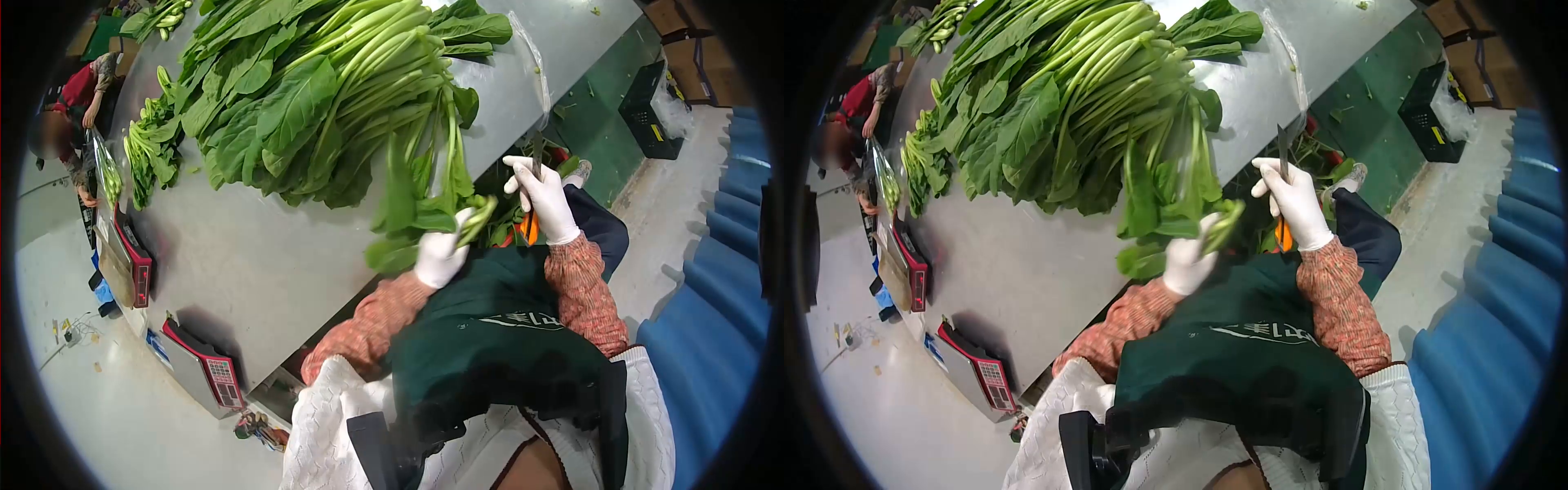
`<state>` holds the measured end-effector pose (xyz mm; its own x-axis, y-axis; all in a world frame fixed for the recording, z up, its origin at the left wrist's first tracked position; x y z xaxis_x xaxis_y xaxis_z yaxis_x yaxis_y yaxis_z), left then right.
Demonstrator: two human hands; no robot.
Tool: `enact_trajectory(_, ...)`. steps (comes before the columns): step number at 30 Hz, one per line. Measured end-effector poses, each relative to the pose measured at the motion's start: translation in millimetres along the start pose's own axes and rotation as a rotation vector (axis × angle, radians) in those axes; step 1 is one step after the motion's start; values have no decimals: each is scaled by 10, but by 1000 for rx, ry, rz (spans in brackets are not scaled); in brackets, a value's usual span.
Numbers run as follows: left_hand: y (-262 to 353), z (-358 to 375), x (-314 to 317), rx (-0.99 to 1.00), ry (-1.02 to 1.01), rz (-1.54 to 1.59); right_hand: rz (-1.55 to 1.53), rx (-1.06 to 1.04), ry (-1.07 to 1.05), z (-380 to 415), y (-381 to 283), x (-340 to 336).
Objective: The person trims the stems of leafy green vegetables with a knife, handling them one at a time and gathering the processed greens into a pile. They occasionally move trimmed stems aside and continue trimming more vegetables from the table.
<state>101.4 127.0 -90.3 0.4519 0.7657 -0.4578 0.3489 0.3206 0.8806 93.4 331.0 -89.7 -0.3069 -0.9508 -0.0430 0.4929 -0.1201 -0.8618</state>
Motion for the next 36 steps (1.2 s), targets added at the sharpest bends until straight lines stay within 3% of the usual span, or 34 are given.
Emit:
enact_trajectory(1, 149, -158, 144, 117, 82, 141, -21, -42, 13, 5, -66, 1)
enact_trajectory(3, 136, -387, 561, 14, 97, 209, 16, -107, 135, -37, -179, -199)
enact_trajectory(4, -94, -441, 957, -133, -53, 158, 35, -137, 220, -39, -285, -337)
enact_trajectory(6, -189, -596, 1390, -173, -67, -119, 115, -115, 296, -62, -380, -567)
enact_trajectory(8, -43, -745, 1499, -322, -263, 50, 176, -159, 332, -19, -524, -705)
enact_trajectory(9, 161, -817, 1433, -161, -247, -97, 181, -181, 334, -4, -562, -740)
enact_trajectory(12, 313, -690, 1537, -97, -680, -33, 194, -192, 314, -28, -625, -605)
enact_trajectory(13, 387, -605, 1415, -70, -708, -42, 203, -367, 269, -105, -629, -456)
enact_trajectory(15, 523, -491, 1139, 89, -712, -82, 540, -301, 243, -156, -710, -71)
enact_trajectory(16, 594, -463, 967, 123, -734, -124, 651, -383, 360, -132, -772, 80)
enact_trajectory(18, 557, -437, 631, 164, -701, -218, 876, -459, 401, -366, -578, 280)
enact_trajectory(21, 732, -752, -268, 187, -194, -312, 817, -263, 322, -418, -192, 33)
enact_trajectory(24, 544, -950, -874, 185, 118, -721, 755, -194, 367, -99, 143, -395)
enact_trajectory(26, 406, -1102, -1000, 73, 175, -939, 702, -51, 383, 48, 422, -672)
enact_trajectory(28, 220, -1205, -929, 84, 149, -939, 507, -194, 544, 164, 570, -873)
enact_trajectory(30, -145, -1225, -810, -25, 108, -870, 575, -286, 655, 250, 536, -954)
enact_trajectory(32, -121, -1234, -765, 77, 128, -888, 590, -371, 778, 391, 227, -911)
enact_trajectory(34, 35, -1223, -820, 129, 125, -753, 526, -419, 744, 406, -51, -806)
enact_trajectory(36, 333, -1217, -858, 210, 110, -610, 260, -298, 501, 220, -112, -609)
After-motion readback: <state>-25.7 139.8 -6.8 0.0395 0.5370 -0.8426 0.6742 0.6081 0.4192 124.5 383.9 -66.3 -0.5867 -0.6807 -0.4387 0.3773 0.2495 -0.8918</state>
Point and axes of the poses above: each hand's wrist, its own z-axis away from the middle knuckle, its own x-axis out of the palm, y = z × x, the point moved 9 cm from there along -z, towards the middle knuckle, and after that the axes turned 3 degrees about z, right-handed, at the moved point
